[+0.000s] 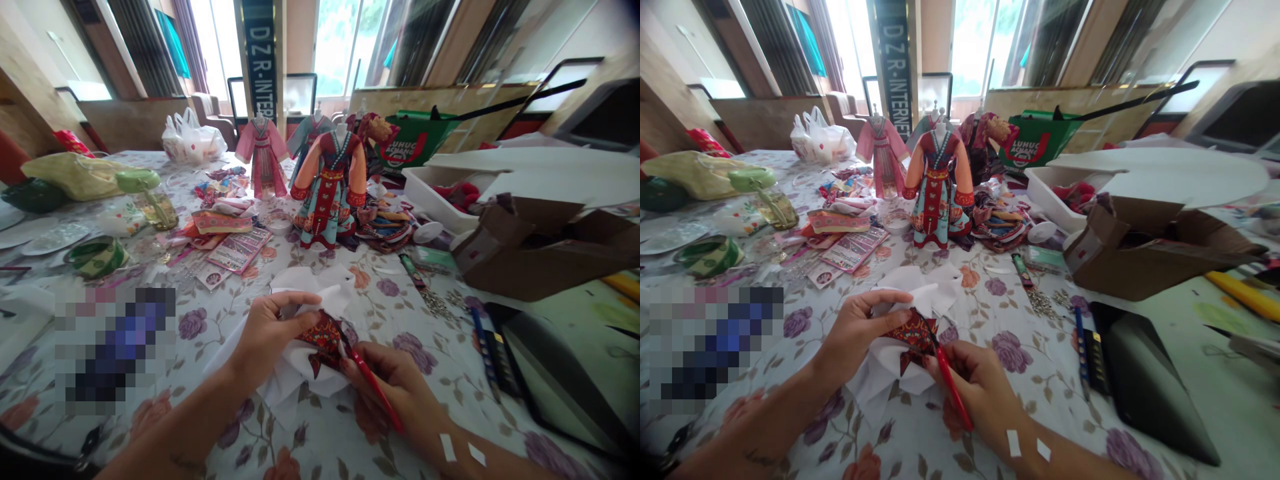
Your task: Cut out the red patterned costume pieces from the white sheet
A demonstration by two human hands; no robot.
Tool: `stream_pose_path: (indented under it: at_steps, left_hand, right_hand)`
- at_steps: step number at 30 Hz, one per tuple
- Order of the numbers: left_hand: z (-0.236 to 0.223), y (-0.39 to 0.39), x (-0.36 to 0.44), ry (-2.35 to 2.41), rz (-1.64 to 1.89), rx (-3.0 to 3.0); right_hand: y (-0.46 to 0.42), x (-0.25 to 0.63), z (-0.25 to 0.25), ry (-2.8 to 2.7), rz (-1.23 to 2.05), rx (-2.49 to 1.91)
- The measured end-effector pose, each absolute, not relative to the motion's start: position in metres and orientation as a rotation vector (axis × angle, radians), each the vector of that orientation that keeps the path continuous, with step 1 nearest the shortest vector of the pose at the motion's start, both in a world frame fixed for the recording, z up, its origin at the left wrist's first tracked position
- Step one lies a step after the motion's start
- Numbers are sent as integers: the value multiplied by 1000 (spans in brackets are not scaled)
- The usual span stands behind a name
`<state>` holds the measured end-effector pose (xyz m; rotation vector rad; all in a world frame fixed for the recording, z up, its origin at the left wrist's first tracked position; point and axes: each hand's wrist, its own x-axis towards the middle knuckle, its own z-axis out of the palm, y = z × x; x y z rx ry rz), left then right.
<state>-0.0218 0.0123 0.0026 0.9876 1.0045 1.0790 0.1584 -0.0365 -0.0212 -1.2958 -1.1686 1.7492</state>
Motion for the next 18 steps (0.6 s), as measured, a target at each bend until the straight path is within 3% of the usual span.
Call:
stream_pose_path:
  at_steps: [18]
  left_hand:
    - [4,13,-22,1030,1086,1002]
  right_hand:
    - [-36,158,-25,-1157,1732,-1316]
